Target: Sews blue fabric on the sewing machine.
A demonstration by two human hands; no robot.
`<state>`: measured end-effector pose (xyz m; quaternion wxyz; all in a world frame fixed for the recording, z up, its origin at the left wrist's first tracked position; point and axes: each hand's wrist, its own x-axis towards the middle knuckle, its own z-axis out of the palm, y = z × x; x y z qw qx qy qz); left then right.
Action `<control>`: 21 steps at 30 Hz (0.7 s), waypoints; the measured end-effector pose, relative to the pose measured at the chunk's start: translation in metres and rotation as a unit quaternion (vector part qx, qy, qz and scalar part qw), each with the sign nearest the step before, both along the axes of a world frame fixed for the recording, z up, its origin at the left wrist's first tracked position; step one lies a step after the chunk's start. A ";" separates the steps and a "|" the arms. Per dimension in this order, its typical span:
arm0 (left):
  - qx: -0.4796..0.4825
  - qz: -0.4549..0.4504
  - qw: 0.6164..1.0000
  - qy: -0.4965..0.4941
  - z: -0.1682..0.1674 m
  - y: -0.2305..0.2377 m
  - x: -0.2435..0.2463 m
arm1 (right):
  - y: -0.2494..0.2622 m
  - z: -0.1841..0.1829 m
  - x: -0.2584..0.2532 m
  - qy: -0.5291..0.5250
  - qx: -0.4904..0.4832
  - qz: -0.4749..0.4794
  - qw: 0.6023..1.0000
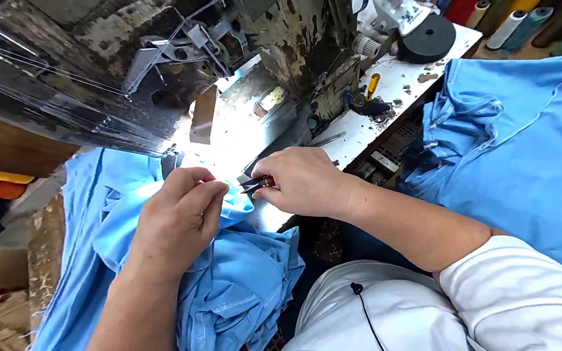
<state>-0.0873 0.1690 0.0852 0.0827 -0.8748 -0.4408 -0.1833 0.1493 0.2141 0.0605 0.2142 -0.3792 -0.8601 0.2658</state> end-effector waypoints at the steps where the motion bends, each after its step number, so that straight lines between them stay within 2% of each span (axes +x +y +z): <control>1: 0.003 -0.004 1.000 0.001 0.001 0.000 0.003 | 0.002 0.001 -0.003 -0.006 0.000 0.002 1.000; 5: -0.007 0.006 1.000 0.012 0.016 -0.008 0.035 | 0.008 0.003 -0.008 0.009 -0.002 0.022 1.000; 8: 0.009 0.013 1.000 -0.018 0.000 -0.005 0.017 | 0.010 -0.012 -0.003 0.061 0.025 0.020 0.998; 11: 0.013 0.053 0.996 -0.072 -0.019 -0.002 0.000 | 0.021 -0.042 0.014 0.040 0.054 0.045 0.997; 14: 0.005 0.122 0.985 -0.118 -0.032 -0.006 -0.004 | 0.043 -0.095 0.026 -0.022 0.100 0.061 0.993; 16: 0.007 0.144 0.980 -0.138 -0.036 -0.006 -0.006 | 0.050 -0.121 0.031 -0.022 0.131 0.056 0.990; 19: 0.030 0.135 0.974 -0.179 -0.040 -0.005 -0.006 | 0.053 -0.130 0.048 0.032 0.189 0.035 0.981; 21: 0.043 0.130 0.970 -0.200 -0.043 -0.004 -0.010 | 0.065 -0.130 0.062 0.052 0.224 -0.019 0.973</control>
